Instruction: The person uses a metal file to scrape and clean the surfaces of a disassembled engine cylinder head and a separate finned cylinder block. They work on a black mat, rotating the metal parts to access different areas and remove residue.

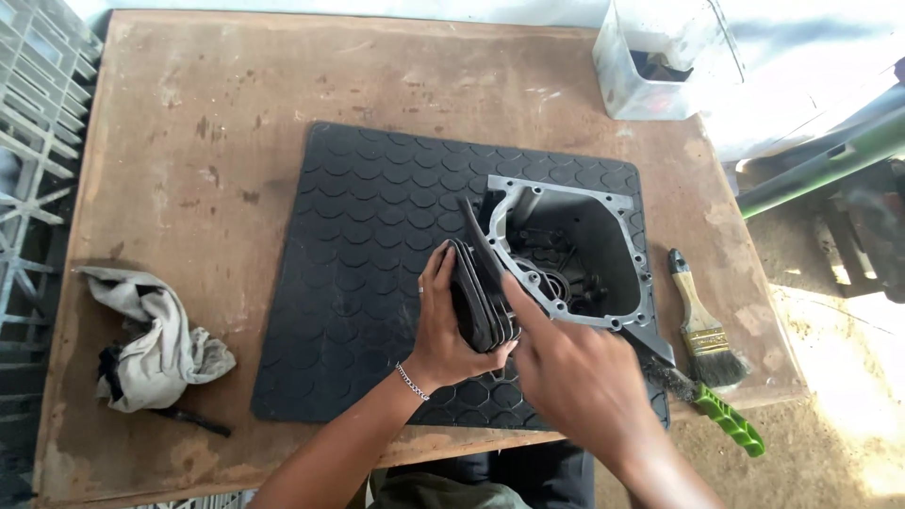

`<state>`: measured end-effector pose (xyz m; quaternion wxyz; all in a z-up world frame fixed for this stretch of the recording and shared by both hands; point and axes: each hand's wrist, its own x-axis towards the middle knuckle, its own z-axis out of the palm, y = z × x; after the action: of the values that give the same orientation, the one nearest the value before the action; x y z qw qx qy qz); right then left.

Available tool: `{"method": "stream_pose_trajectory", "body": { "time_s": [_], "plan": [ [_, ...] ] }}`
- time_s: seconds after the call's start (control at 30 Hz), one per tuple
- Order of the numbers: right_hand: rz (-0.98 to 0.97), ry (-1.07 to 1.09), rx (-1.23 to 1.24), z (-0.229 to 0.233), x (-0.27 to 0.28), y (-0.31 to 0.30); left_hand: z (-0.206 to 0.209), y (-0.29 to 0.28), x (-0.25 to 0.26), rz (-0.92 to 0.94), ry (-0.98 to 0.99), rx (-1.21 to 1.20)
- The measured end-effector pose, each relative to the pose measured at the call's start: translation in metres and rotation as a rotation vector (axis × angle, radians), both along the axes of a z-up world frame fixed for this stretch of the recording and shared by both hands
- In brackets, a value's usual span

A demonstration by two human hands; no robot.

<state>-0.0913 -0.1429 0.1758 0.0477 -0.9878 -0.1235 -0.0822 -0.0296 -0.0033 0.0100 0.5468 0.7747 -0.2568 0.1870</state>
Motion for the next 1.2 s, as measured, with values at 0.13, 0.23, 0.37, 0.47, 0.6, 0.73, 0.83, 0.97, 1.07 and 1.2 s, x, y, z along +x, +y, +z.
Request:
{"method": "stream_pose_trajectory", "body": {
  "time_s": [0.13,0.23,0.37,0.47,0.6,0.73,0.83,0.97,1.07,1.2],
  "plan": [
    [-0.051,0.159,0.042,0.002,-0.032,-0.018,-0.003,-0.003,0.002,0.001,-0.022,-0.022],
    [-0.053,0.101,0.065,-0.003,-0.029,-0.016,-0.006,-0.005,0.0,0.004,-0.022,-0.032],
    [-0.099,0.02,-0.015,-0.011,0.004,0.007,-0.005,-0.002,0.001,-0.006,-0.025,-0.051],
    [-0.095,-0.081,-0.056,-0.021,0.025,0.015,-0.008,-0.004,0.001,-0.022,0.019,-0.068],
    [-0.015,-0.142,-0.073,-0.019,0.016,0.01,-0.008,0.0,0.002,-0.048,0.05,-0.078],
    [-0.008,-0.08,-0.069,-0.007,-0.011,-0.002,0.001,-0.003,0.0,-0.007,-0.021,-0.039],
    [-0.058,0.058,-0.089,0.001,-0.026,-0.006,0.002,-0.003,0.0,-0.013,-0.012,-0.08],
    [-0.098,0.118,0.04,-0.006,-0.029,-0.015,-0.001,-0.002,0.003,-0.021,-0.075,-0.066],
    [-0.173,0.185,0.077,-0.011,-0.033,-0.021,-0.002,-0.001,0.006,-0.019,-0.178,-0.056],
    [-0.179,0.14,0.045,-0.017,-0.039,-0.021,-0.002,0.007,0.01,-0.047,-0.213,-0.067]
  ]
}}
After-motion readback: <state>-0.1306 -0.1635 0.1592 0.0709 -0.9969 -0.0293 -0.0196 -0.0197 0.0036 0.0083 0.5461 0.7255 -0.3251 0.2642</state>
